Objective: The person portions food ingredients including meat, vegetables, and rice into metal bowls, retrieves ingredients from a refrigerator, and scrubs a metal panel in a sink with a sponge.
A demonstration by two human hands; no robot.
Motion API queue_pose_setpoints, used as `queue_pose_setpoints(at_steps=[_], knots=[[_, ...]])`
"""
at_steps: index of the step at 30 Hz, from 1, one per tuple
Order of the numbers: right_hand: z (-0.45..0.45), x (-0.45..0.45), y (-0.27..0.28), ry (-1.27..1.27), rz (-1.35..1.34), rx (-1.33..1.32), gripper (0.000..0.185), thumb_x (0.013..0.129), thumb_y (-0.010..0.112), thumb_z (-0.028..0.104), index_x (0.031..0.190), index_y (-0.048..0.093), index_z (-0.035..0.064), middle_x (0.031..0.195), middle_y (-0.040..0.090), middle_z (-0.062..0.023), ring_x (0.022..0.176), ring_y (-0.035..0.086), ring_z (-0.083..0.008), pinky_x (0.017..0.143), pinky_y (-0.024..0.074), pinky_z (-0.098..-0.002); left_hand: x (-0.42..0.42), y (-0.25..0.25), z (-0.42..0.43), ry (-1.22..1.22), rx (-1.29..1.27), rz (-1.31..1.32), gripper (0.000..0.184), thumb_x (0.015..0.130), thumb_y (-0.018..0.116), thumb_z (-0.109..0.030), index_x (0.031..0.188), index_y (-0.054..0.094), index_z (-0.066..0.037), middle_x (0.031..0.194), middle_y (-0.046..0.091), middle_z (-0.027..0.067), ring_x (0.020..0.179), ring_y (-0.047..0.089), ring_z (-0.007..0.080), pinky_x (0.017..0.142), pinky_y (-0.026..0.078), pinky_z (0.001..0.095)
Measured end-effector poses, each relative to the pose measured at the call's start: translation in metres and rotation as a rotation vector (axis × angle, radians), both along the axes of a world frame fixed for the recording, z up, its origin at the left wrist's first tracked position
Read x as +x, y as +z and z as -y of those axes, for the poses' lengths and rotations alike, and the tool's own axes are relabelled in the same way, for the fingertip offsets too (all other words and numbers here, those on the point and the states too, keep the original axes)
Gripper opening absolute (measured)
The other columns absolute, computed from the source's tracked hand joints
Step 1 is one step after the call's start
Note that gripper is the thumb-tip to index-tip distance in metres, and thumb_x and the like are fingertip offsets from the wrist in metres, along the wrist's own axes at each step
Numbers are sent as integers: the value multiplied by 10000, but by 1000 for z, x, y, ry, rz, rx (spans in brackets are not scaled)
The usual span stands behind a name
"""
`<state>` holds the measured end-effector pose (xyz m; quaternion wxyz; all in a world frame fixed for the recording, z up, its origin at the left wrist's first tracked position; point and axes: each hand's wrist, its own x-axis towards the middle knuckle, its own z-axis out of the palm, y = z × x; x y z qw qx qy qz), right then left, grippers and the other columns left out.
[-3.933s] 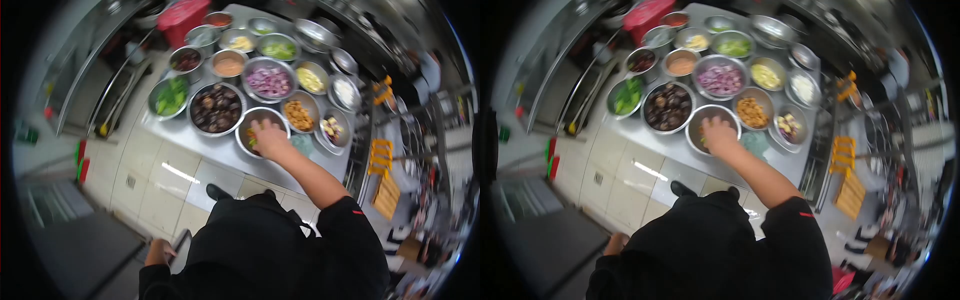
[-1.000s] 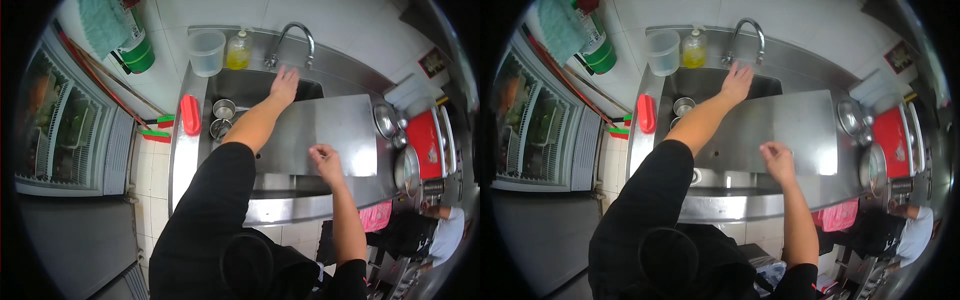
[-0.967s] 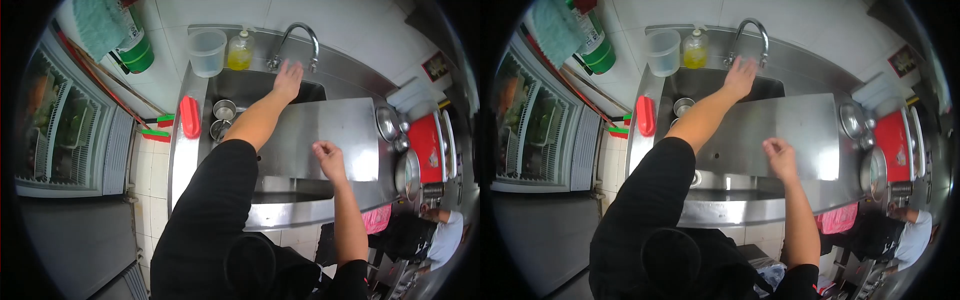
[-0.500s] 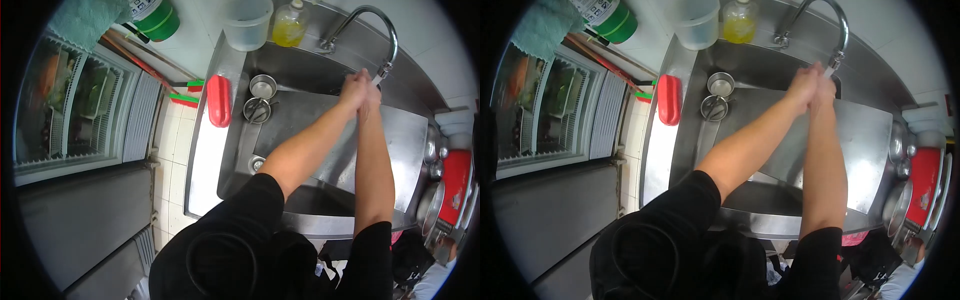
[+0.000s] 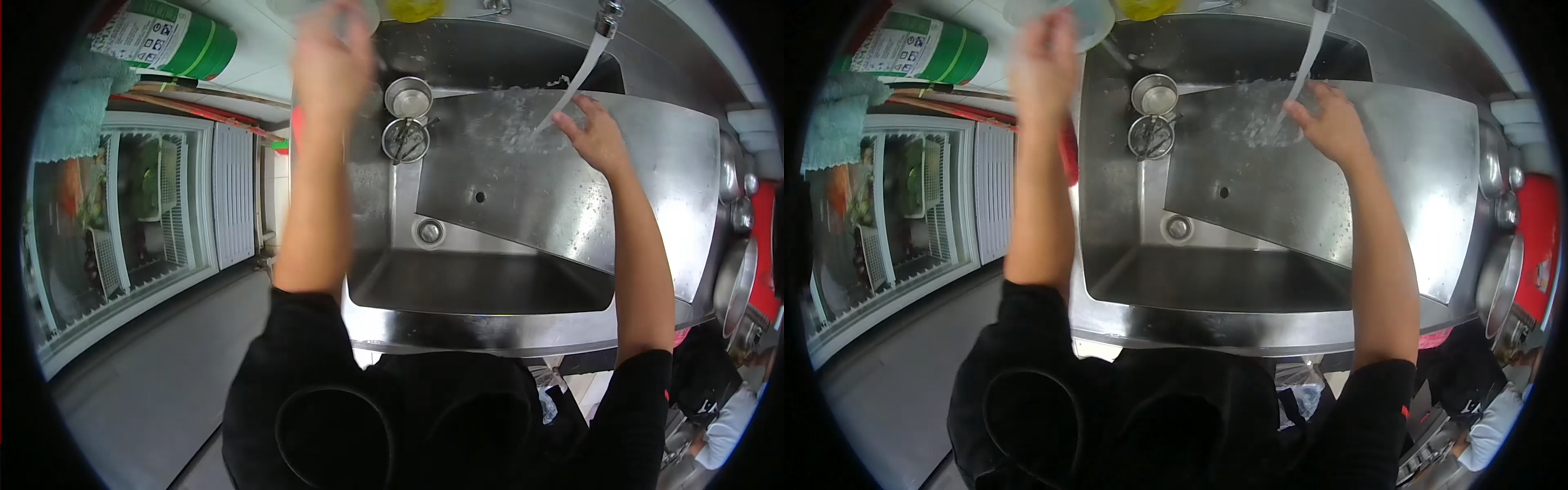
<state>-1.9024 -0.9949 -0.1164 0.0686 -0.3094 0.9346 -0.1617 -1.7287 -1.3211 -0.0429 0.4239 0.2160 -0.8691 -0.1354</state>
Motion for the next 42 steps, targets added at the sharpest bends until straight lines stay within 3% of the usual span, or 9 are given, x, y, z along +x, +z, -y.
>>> queue_pose_setpoints(at_steps=[6,9,12,21,28,32,36,39,42], knots=[[-72,28,76,-55,-261,-57,400,856,708,306,1145,651,35,1329,548,-194,1236,499,-372,1039,398,-442,-113,36,266,-393,-410,1125,296,911,616,-256,1128,649,-57,1088,661,176,920,655,320,778,542,379],[-123,26,95,-123,-501,-5,359,811,753,192,1127,658,51,1301,559,-200,1171,526,-386,1013,400,-461,-112,55,167,-160,224,1409,560,747,674,-475,1156,681,-93,1085,691,113,859,671,257,709,555,389],[-175,23,108,-239,-669,223,437,837,718,250,1214,604,61,1339,519,-212,1193,513,-388,1012,388,-470,-122,7,186,-100,140,1498,573,727,681,-454,1194,663,-121,1160,670,139,1006,653,300,856,522,430],[-251,31,88,-487,-466,58,579,819,735,249,1312,517,38,1291,524,-238,1169,523,-410,985,432,-448,-118,27,175,-250,-267,961,500,711,651,-160,1207,602,-121,1104,670,195,1083,620,360,922,480,442],[-248,21,104,-731,-113,49,692,762,780,358,1242,533,-74,1112,628,-308,1090,594,-430,933,466,-445,-18,151,19,-334,155,454,367,769,638,-109,1134,599,-94,702,614,87,621,583,183,618,495,325],[-231,30,123,-735,-13,88,689,754,781,373,1202,558,-100,1112,628,-315,1100,592,-431,945,463,-434,-35,45,-116,-607,139,459,453,742,666,-135,1194,642,-143,1145,647,154,1022,631,301,899,514,395],[-247,37,107,-609,-125,80,647,753,761,392,1134,593,-102,1078,645,-300,1058,612,-422,910,460,-441,-106,-73,-281,-604,404,172,404,729,731,-140,1123,654,-99,1206,517,198,1123,511,373,937,468,426],[-252,36,100,-641,-51,61,589,745,759,348,1078,604,-113,968,656,-283,920,624,-404,861,461,-442,-120,-100,-377,-842,475,133,392,796,682,-253,1178,641,-173,1364,444,176,1312,360,402,1040,290,624],[-257,34,90,-654,-118,109,537,755,760,326,1052,619,-99,935,662,-269,877,626,-382,843,466,-434,-134,-146,-351,-448,331,139,364,863,610,-285,1220,613,-210,1393,426,150,1346,330,376,1052,230,644]])
